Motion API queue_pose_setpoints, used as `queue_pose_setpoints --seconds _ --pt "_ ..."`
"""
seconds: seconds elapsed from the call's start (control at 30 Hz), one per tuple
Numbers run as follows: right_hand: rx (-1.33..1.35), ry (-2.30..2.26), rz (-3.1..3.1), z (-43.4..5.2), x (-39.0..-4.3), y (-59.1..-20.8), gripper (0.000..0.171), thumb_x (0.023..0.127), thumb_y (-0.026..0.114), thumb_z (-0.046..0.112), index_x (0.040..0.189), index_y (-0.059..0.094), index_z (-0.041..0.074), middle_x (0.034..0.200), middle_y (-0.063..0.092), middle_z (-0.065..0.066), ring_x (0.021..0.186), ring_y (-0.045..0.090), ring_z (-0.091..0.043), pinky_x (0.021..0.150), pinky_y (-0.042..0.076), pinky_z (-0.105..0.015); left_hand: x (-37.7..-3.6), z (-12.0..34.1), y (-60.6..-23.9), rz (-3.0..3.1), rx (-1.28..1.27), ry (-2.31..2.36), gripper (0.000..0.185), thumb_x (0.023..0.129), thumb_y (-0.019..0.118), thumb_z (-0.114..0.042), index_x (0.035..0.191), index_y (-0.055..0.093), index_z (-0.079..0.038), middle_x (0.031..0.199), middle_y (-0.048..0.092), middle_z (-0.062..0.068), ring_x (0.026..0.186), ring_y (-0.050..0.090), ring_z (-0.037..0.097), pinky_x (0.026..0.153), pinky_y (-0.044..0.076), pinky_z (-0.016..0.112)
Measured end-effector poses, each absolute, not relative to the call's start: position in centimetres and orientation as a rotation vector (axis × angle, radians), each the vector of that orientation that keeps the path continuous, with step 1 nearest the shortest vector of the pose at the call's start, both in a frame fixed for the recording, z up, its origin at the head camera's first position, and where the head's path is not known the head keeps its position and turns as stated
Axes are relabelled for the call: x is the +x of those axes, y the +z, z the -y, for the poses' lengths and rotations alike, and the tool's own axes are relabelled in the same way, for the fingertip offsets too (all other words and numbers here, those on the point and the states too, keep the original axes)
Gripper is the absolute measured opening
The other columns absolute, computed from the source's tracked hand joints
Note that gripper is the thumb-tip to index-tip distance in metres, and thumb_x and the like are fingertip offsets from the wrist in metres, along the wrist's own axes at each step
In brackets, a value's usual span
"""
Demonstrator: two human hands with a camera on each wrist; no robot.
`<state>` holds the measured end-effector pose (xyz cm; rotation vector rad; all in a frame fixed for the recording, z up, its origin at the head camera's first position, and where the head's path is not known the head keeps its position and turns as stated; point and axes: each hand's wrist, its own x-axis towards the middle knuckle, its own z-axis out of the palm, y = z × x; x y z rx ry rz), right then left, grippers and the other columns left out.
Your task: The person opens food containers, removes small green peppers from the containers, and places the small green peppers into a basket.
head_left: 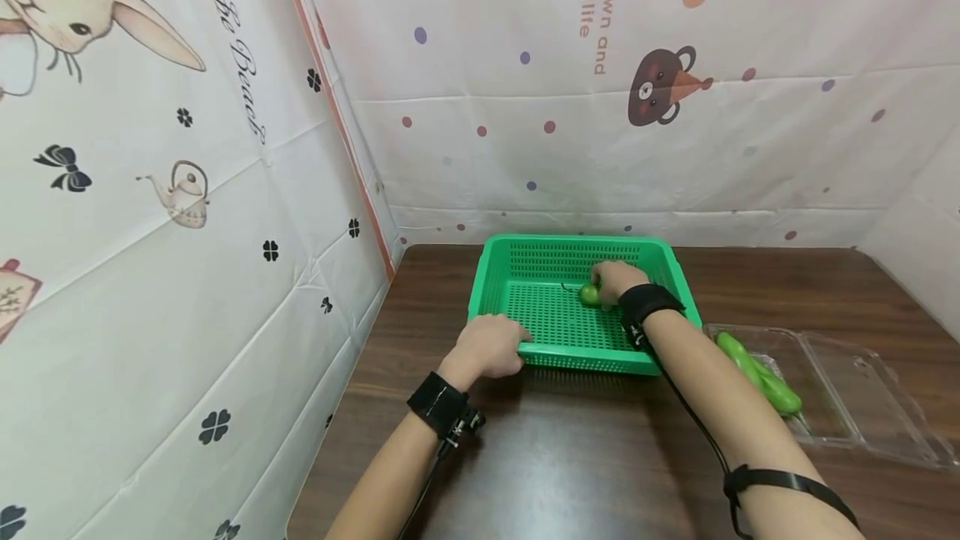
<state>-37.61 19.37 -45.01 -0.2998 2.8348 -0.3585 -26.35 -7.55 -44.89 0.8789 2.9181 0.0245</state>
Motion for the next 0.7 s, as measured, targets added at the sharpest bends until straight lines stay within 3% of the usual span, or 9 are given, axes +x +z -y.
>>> queue_pose_setpoints --seconds 0.2,0.47,0.7 --pt "-0.302 -0.369 -2.828 -19.36 -37.61 -44.80 0.047 0.086 0.077 0.002 0.130 0.062 0.004 0.127 0.063 -0.023 0.097 0.063 -0.033 0.076 0.053 -0.045 -26.34 7.44 -44.68 -2.913 0.883 0.025 0.045 0.088 0.065 -0.020 0.130 0.071 -0.033 0.065 0.061 -0.008 0.057 0.028 0.012 0.050 0.021 0.028" --pt "-0.330 -0.373 -2.848 -19.35 -37.43 -44.78 0.046 0.086 0.075 0.001 0.130 0.063 0.002 0.126 0.063 -0.025 0.099 0.063 -0.036 0.078 0.053 -0.047 -26.27 7.44 -44.61 -2.930 0.884 0.026 0.046 0.086 0.064 -0.016 0.128 0.072 -0.034 0.096 0.077 -0.007 0.058 0.030 0.011 0.050 0.023 0.027" --pt "-0.367 -0.367 -2.846 -19.64 -37.30 -44.43 0.052 0.085 0.075 0.001 0.135 0.061 0.001 0.134 0.060 -0.027 0.112 0.061 -0.043 0.084 0.053 -0.053 -26.38 7.53 -44.69 -2.926 0.887 0.022 0.047 0.086 0.063 -0.016 0.128 0.072 -0.033 0.086 0.074 -0.008 0.057 0.023 0.011 0.050 0.019 0.028"
